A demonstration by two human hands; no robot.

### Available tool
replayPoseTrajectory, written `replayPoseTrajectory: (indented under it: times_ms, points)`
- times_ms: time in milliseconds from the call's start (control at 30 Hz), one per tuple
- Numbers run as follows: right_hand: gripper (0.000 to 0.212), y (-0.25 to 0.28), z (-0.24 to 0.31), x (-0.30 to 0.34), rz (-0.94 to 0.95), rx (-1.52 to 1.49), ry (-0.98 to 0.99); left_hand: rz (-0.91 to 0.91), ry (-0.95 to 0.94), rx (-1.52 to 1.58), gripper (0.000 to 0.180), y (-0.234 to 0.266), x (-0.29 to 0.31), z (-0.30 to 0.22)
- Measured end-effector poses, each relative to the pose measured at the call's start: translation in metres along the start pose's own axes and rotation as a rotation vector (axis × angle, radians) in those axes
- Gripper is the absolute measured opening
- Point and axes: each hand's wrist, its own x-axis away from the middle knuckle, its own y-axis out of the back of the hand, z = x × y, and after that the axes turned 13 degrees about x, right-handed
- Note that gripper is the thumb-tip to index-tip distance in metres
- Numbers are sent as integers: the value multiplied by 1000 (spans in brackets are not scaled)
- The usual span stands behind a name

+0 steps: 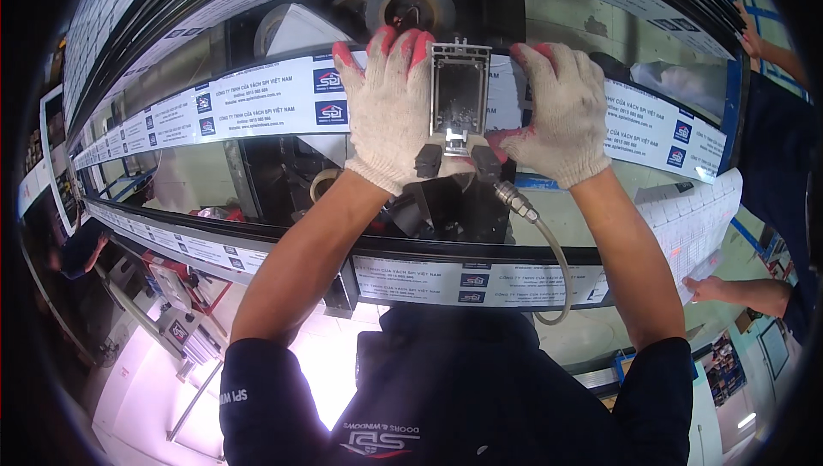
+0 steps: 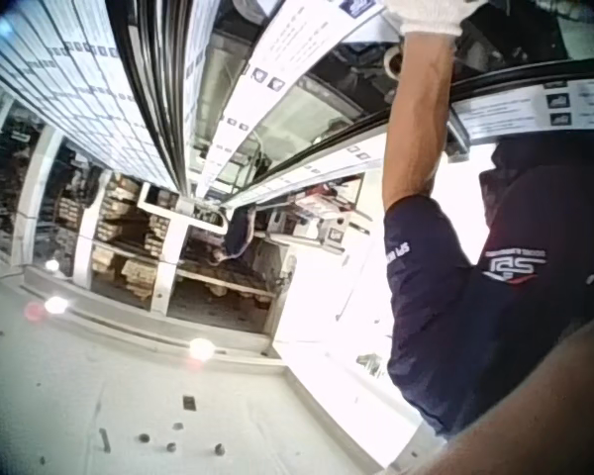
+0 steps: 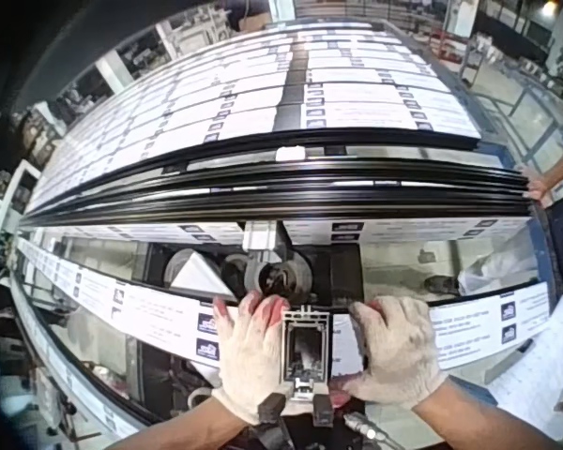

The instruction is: Assemble and secure metal components for window frames using pneumatic tools and drills.

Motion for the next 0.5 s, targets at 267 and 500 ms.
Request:
replayPoseTrajectory:
  times_ms: [267,500]
  points:
    - [95,-1,0,-6,-41,28,6,-148,-80,116,129,-9,2,11]
    - [101,-7,-1,-4,-35,66,5,-168,-91,198,132,-6,2,11]
